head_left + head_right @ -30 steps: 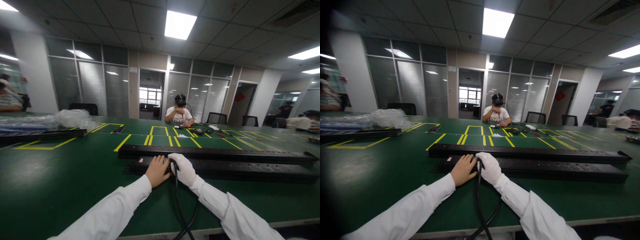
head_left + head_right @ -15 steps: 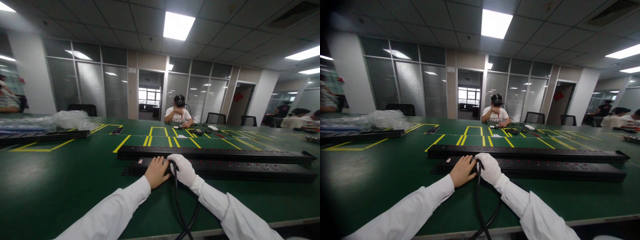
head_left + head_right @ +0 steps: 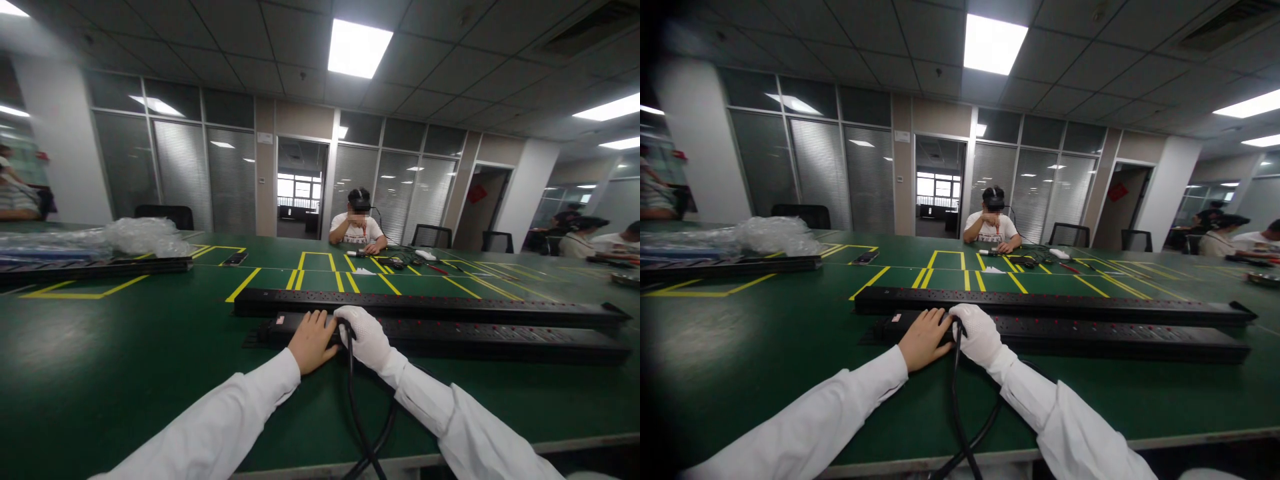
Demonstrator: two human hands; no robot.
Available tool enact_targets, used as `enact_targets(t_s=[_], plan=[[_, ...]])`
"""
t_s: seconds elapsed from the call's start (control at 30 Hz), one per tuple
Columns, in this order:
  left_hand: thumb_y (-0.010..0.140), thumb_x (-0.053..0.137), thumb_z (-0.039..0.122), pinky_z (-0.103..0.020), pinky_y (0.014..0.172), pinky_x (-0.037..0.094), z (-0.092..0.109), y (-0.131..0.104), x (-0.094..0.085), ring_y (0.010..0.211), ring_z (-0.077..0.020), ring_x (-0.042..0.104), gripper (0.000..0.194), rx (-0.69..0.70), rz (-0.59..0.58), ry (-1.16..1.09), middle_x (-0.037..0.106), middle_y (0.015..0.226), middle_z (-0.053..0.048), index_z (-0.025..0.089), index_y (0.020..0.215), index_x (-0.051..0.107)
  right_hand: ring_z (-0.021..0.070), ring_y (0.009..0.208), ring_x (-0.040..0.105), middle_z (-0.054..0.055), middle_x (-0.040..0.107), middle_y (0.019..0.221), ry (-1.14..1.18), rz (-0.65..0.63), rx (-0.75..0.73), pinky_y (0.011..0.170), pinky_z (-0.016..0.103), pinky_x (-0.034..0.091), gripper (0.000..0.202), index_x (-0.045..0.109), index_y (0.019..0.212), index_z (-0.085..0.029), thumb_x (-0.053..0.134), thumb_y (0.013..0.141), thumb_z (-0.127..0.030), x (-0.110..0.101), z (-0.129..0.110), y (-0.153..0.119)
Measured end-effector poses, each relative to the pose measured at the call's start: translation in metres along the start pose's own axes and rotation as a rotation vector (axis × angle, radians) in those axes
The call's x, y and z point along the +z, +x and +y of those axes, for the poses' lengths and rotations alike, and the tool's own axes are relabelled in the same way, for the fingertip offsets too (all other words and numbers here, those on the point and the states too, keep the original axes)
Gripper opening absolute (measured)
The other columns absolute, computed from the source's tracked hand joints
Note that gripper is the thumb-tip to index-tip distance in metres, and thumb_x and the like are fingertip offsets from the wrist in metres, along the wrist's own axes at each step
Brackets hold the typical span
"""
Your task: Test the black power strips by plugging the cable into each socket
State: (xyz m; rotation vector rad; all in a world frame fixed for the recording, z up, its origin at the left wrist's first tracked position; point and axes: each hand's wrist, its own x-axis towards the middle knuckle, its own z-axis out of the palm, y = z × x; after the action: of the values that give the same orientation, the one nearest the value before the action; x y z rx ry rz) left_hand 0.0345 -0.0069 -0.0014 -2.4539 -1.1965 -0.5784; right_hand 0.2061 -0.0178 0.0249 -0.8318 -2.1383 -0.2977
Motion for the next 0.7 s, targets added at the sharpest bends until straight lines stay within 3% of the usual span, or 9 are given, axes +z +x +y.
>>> enact_targets(t_s=[0.33, 0.7], plan=[[0.077, 0.046, 0.041, -0.048, 0.093, 0.030, 0.000, -0.001, 0.000, 0.117, -0.0316, 0.035, 0.058, 0.001, 0.000, 0.012, 0.040, 0.125, -0.016, 0.017, 0.127, 0.031, 0.0183, 0.110, 0.047, 0.008, 0.054, 0.115, -0.022, 0.086, 0.029, 0.095, 0.037, 0.041, 0.038, 0.048, 0.115, -0.020, 0.042, 0.078, -0.014, 0.019, 0.004, -0.011], [0.077, 0.045, 0.042, -0.047, 0.094, 0.030, 0.000, -0.001, 0.001, 0.116, -0.0308, 0.036, 0.057, -0.007, 0.007, 0.017, 0.041, 0.125, -0.016, 0.016, 0.127, 0.031, 0.0184, 0.111, 0.046, 0.008, 0.053, 0.117, -0.011, 0.083, 0.013, 0.095, 0.038, 0.041, 0.041, 0.047, 0.117, -0.020, 0.042, 0.077, -0.012, 0.017, 0.004, -0.013]])
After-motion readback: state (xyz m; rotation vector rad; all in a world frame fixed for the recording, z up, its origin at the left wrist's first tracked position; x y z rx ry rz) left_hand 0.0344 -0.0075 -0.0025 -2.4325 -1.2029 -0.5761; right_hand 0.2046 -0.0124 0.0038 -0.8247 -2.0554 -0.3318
